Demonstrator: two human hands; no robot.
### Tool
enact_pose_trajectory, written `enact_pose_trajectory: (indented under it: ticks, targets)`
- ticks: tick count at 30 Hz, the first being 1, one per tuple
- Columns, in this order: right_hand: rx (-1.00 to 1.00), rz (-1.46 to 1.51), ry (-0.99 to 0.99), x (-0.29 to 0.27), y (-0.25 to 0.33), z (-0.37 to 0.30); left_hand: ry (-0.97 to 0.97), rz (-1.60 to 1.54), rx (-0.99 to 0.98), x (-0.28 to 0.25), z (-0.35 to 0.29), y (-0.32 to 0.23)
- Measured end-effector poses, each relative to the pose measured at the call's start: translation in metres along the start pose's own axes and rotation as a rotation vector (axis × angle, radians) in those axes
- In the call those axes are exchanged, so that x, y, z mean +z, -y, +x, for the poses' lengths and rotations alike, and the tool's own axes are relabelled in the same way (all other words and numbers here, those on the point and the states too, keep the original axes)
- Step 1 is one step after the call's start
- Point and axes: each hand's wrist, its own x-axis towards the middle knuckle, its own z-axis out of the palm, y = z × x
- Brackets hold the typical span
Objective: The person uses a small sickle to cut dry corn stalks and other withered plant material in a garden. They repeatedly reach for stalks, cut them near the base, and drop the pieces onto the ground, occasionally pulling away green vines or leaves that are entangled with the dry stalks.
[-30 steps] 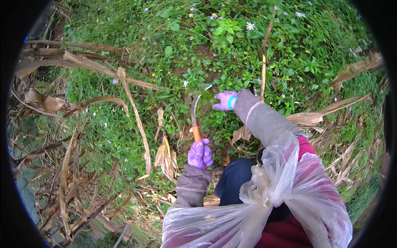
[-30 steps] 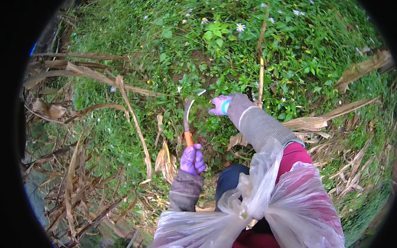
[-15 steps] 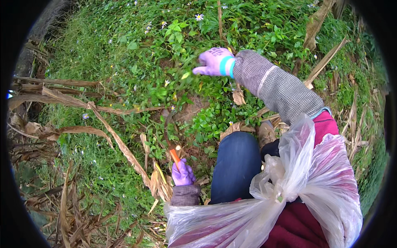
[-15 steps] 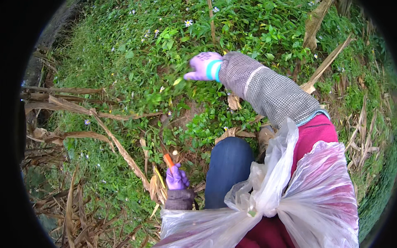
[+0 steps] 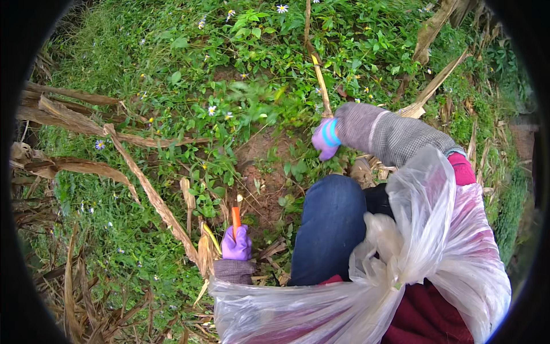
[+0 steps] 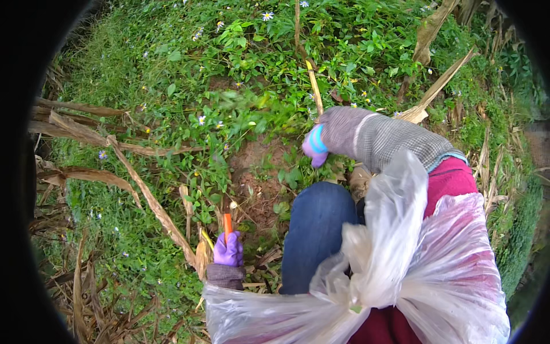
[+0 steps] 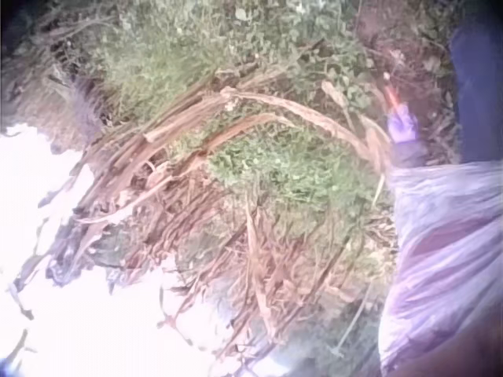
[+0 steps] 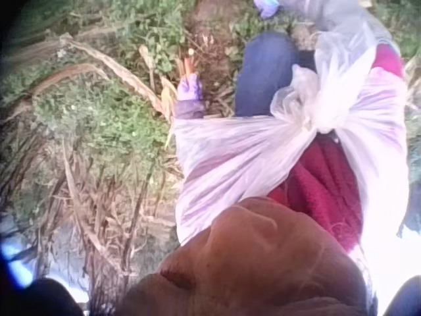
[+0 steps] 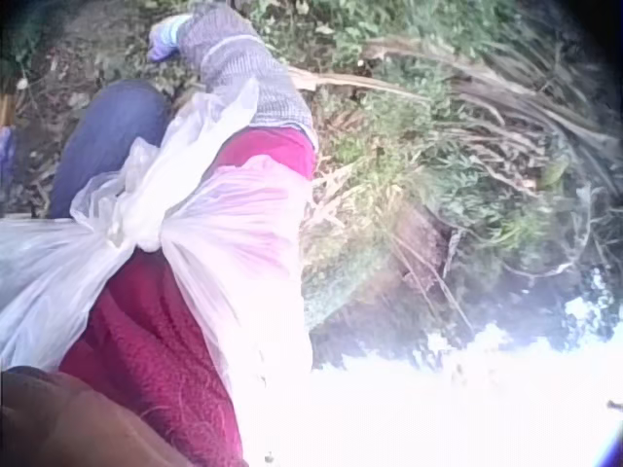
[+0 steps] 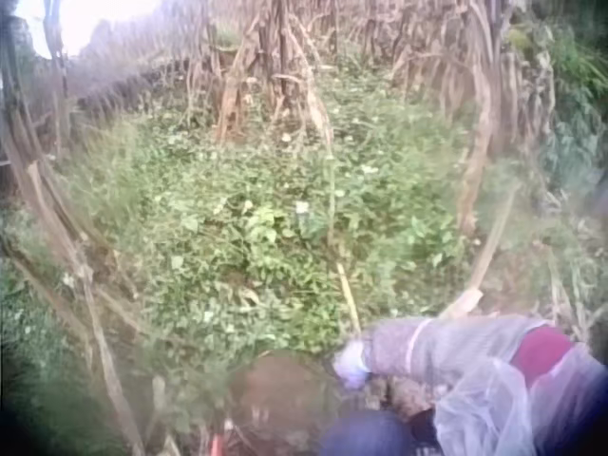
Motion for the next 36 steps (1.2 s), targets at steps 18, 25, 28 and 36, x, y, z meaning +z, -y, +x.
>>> enact_pose_trajectory:
  ticks: [18,25,28,36]
  targets:
    - [0.211,-0.826,-0.76,0.045,0.023,0.064,0.493,-0.098,-0.285,0.106,0.118,0.003]
    - [0.308,-0.901,-0.428,0.005,0.018,0.04,0.376,0.143,-0.099,0.113,0.118,0.005]
    - [0.402,-0.435,-0.322,-0.002,0.006,0.041,0.413,0.199,0.207,0.066,0.086,0.038]
    - [0.506,0.702,-0.676,-0.051,-0.036,-0.043,0.252,0.024,-0.191,-0.005,0.013,0.004]
